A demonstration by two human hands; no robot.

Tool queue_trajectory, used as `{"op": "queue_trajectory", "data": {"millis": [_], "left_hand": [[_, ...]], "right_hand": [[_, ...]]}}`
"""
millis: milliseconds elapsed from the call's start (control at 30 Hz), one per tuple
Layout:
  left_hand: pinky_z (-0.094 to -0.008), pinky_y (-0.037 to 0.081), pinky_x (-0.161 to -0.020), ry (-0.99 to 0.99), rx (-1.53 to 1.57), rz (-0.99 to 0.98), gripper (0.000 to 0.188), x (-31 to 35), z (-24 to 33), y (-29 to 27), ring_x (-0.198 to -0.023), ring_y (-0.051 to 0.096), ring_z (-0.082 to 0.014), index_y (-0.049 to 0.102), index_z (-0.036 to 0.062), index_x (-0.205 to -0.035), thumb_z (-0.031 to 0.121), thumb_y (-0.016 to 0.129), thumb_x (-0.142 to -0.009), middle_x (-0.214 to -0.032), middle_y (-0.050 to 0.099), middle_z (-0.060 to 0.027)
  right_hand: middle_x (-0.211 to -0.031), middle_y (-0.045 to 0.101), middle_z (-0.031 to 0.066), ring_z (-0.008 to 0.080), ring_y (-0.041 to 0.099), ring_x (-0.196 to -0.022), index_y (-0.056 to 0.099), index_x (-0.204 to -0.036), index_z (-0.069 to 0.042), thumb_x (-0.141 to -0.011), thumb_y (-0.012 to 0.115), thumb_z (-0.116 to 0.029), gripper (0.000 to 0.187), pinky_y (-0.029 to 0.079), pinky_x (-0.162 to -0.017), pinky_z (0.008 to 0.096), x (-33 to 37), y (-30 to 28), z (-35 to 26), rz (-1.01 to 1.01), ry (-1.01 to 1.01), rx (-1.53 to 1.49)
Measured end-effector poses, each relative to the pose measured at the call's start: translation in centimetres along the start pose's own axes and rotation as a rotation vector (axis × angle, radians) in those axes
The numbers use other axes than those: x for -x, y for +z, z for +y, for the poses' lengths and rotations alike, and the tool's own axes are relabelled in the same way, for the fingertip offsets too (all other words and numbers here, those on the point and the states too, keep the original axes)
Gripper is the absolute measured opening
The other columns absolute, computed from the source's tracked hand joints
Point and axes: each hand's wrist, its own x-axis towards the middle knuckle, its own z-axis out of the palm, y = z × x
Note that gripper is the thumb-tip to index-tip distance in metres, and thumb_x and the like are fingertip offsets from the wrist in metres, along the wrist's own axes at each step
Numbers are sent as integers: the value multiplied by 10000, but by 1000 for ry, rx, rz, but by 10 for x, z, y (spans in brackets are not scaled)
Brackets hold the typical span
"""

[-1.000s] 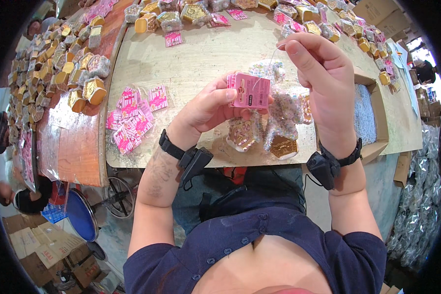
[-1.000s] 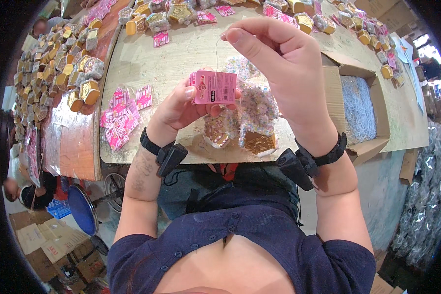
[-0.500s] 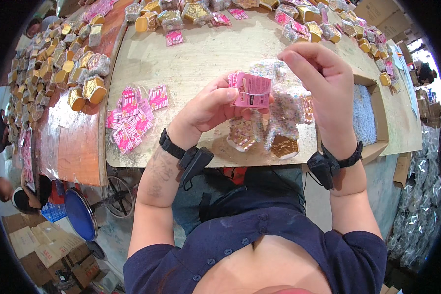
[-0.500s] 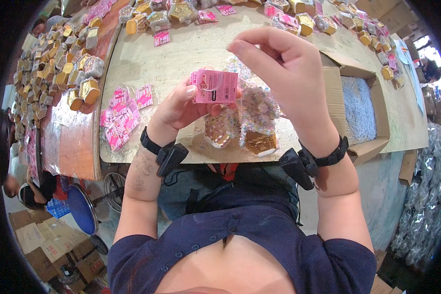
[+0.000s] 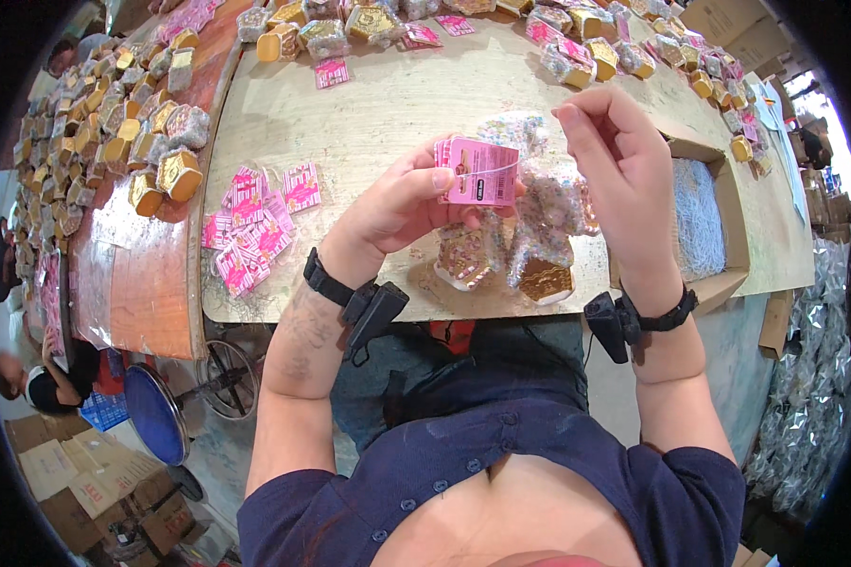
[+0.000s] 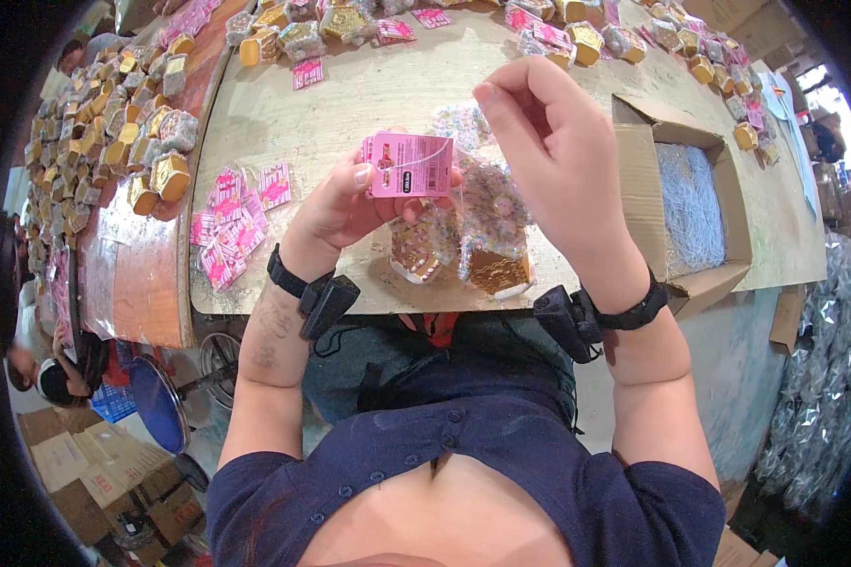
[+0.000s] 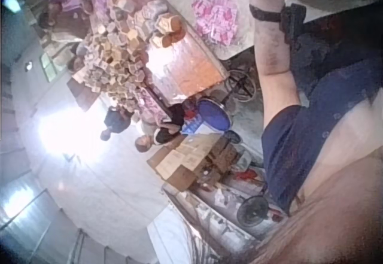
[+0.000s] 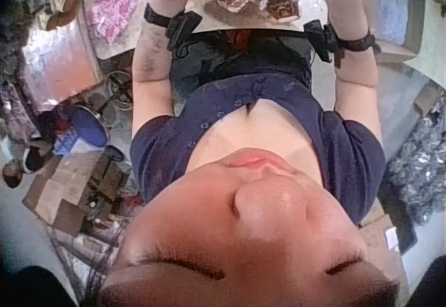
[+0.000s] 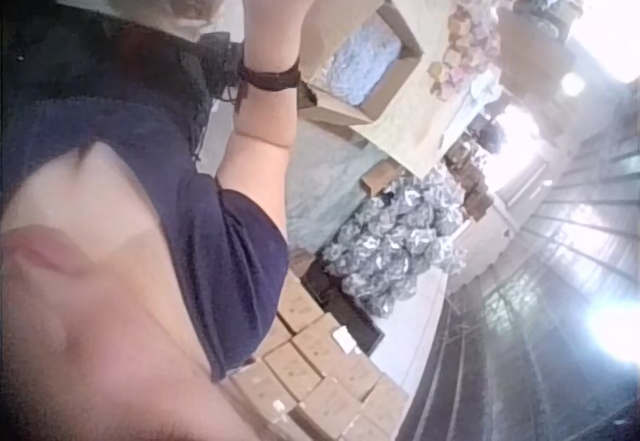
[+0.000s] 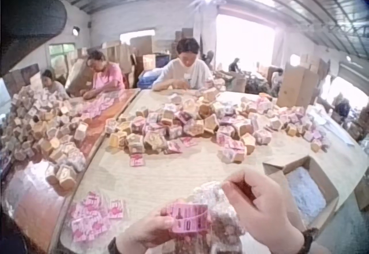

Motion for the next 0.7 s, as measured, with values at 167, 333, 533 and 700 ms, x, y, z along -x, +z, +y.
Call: {"op": "queue_trajectory", "data": {"millis": [167, 333, 533, 700], "left_hand": [[-344, 568, -858, 16, 85, -73, 673, 0, -3, -7, -1089, 667, -275, 455, -14, -1370, 375, 689, -873, -1255, 622, -191], [-291, 542, -778, 2, -6, 19, 820, 0, -2, -1, -1077, 667, -294, 494, -1, -1351, 546, 726, -785, -1249, 623, -238], [-351, 561, -868, 11, 104, -70, 660, 1, -7, -12, -1100, 661, -279, 447, -1, -1376, 355, 686, -875, -1262, 619, -183], [-298, 539, -777, -16, -10, 58, 813, 2, -3, -2, -1082, 664, -297, 504, 16, -1351, 546, 726, -776, -1243, 631, -224]], "right_hand": [[-750, 513, -48, 16, 457, -697, 587, -928, 1, -972, 613, -90, 104, 381, -623, 194, -10, 5, -2, 44, -68, -22], [-763, 519, -60, 7, 455, -700, 596, -938, -9, -980, 608, -95, 97, 374, -621, 187, -13, 4, -1, 56, -69, -80], [-780, 543, -62, -2, 469, -711, 612, -955, -5, -970, 628, -97, 95, 379, -631, 173, -10, -1, -4, 10, -39, -130], [-819, 599, -47, 1, 506, -734, 641, -972, 1, -960, 646, -101, 103, 400, -645, 165, -2, -6, -5, -110, -26, -191]]}}
